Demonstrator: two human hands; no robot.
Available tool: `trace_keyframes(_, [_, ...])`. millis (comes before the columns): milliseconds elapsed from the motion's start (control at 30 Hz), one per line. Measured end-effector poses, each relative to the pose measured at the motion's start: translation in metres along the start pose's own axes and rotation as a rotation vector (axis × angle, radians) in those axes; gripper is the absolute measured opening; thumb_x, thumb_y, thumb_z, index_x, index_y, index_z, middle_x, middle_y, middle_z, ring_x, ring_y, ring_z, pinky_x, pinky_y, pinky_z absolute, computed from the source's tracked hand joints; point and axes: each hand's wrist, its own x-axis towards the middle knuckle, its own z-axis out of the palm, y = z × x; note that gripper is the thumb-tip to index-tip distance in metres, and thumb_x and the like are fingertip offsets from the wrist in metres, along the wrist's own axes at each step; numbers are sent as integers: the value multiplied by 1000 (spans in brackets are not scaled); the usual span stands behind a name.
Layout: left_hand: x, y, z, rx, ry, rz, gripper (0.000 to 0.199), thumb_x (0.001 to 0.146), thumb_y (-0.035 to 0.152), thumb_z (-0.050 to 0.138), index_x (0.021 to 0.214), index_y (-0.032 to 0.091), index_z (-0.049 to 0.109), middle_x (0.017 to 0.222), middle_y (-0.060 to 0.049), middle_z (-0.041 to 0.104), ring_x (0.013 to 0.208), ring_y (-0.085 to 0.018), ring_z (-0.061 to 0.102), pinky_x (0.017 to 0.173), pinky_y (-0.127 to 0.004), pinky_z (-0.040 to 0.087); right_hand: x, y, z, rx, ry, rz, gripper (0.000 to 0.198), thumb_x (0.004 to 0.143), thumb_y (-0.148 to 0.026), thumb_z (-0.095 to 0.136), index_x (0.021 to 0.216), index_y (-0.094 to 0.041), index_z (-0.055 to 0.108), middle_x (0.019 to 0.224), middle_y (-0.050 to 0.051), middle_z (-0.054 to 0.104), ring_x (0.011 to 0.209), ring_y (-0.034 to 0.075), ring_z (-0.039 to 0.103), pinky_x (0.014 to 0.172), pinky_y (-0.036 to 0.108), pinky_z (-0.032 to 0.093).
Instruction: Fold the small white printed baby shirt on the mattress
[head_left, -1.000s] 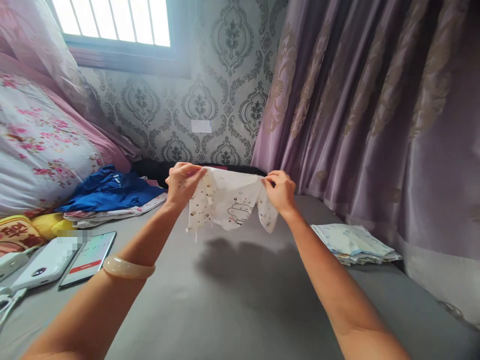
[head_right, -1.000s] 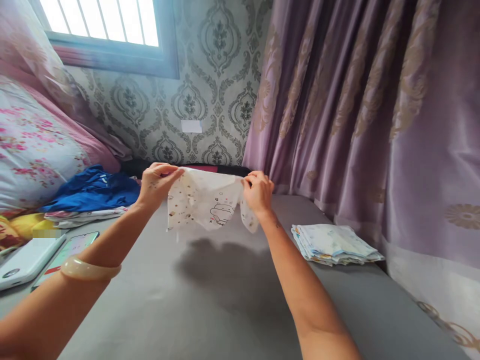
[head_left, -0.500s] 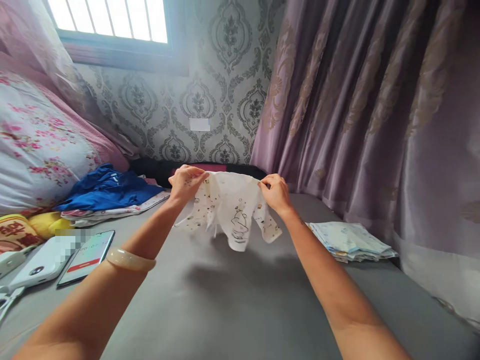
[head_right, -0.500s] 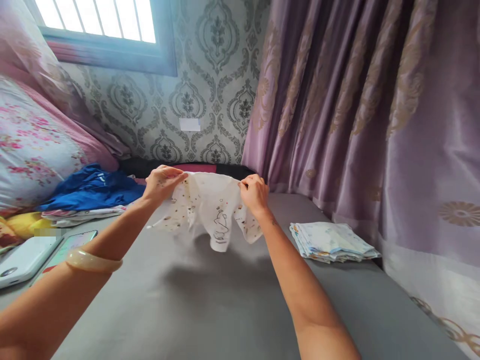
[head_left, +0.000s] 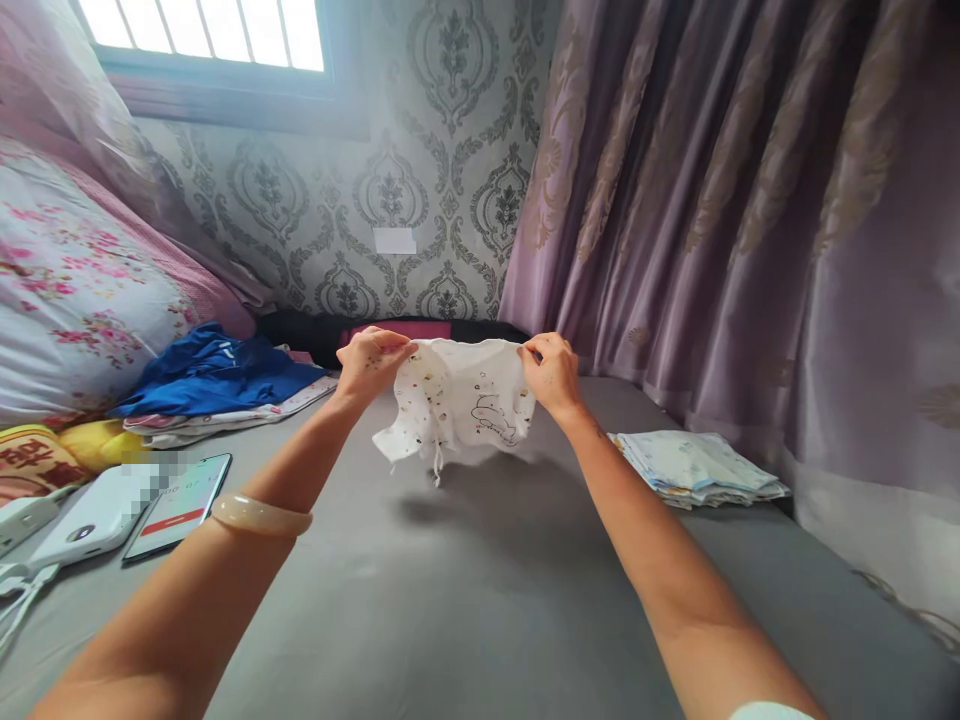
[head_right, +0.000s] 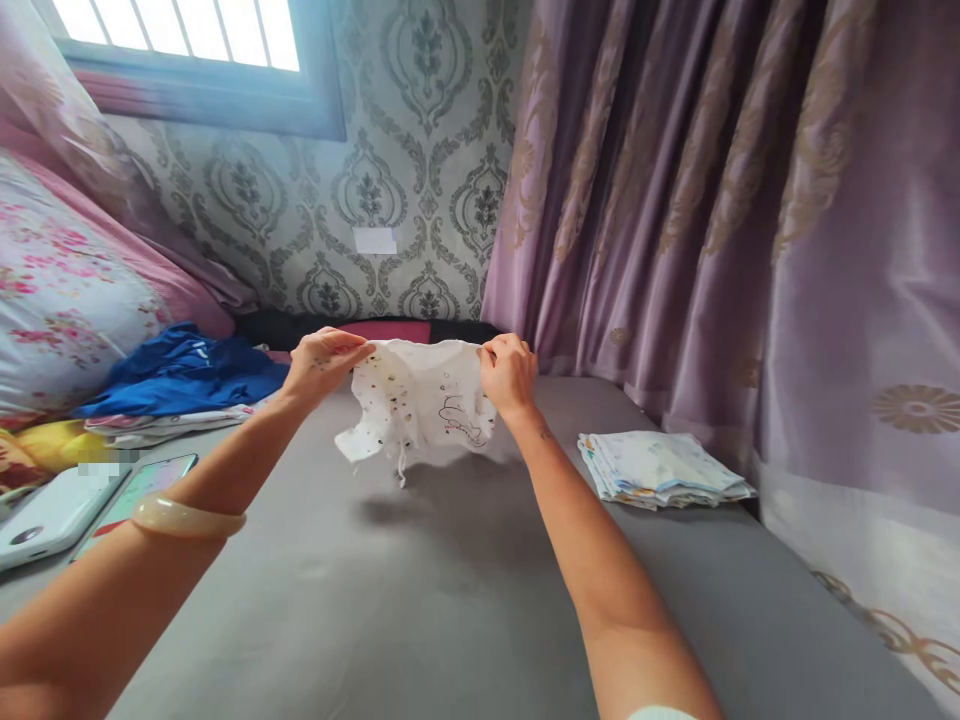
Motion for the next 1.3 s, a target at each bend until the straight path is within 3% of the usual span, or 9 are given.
trace_keyframes(167, [0,-5,6,-208,-100,-92,35,68,47,68,81,15,73,74,-5,71,71,-18,63,66,-28,44,-2,3,8,59,-35,19,17,90,-26,48,84,-20,62,83,5,63,78,20,58,75,31,42])
trace_keyframes(367, [-5,-9,14,-397,-156,-148,35,68,46,65,81,14,68,70,-4,65,63,-15,56,56,-25,41,-8,3,20,113,24,-20,21,95,-29,37,88,-21,55,88,8,62,86,23,57,78,32,43])
trace_keyframes(567, [-7,-10,20,-344,-152,-146,26,77,39,54,89,18,63,64,2,54,52,-10,44,48,-22,33,-11,-3,21,132,-2,-84,26,95,-25,35,93,-20,60,90,8,59,87,21,57,81,32,44])
trace_keyframes(700, [-7,-11,15,-255,-124,-7,25,80,38,54,90,18,66,73,0,58,65,-13,51,58,-24,40,-12,-3,15,139,-39,-100,20,92,-29,47,92,-19,64,89,6,59,84,20,58,79,30,44])
trace_keyframes(900, [-10,-5,-1,-156,-115,139,27,75,44,63,82,19,72,79,-2,58,76,-15,53,73,-28,44,-12,-3,3,126,-97,-43,23,91,-40,53,91,-22,68,90,4,63,84,17,60,79,28,44])
trace_keyframes(1167, [-35,15,-37,-123,-62,164,24,77,43,65,83,21,74,81,-1,59,76,-14,55,70,-28,45,-28,-23,-24,268,-62,-76,23,88,-40,56,87,-22,70,86,3,67,80,16,62,76,27,46])
trace_keyframes(1300, [-58,31,-67,-101,-51,141,29,76,48,65,86,23,75,82,-1,60,73,-15,55,64,-26,44,-43,-39,-49,372,-126,-72,27,88,-44,56,86,-22,71,85,3,68,79,16,63,73,27,48])
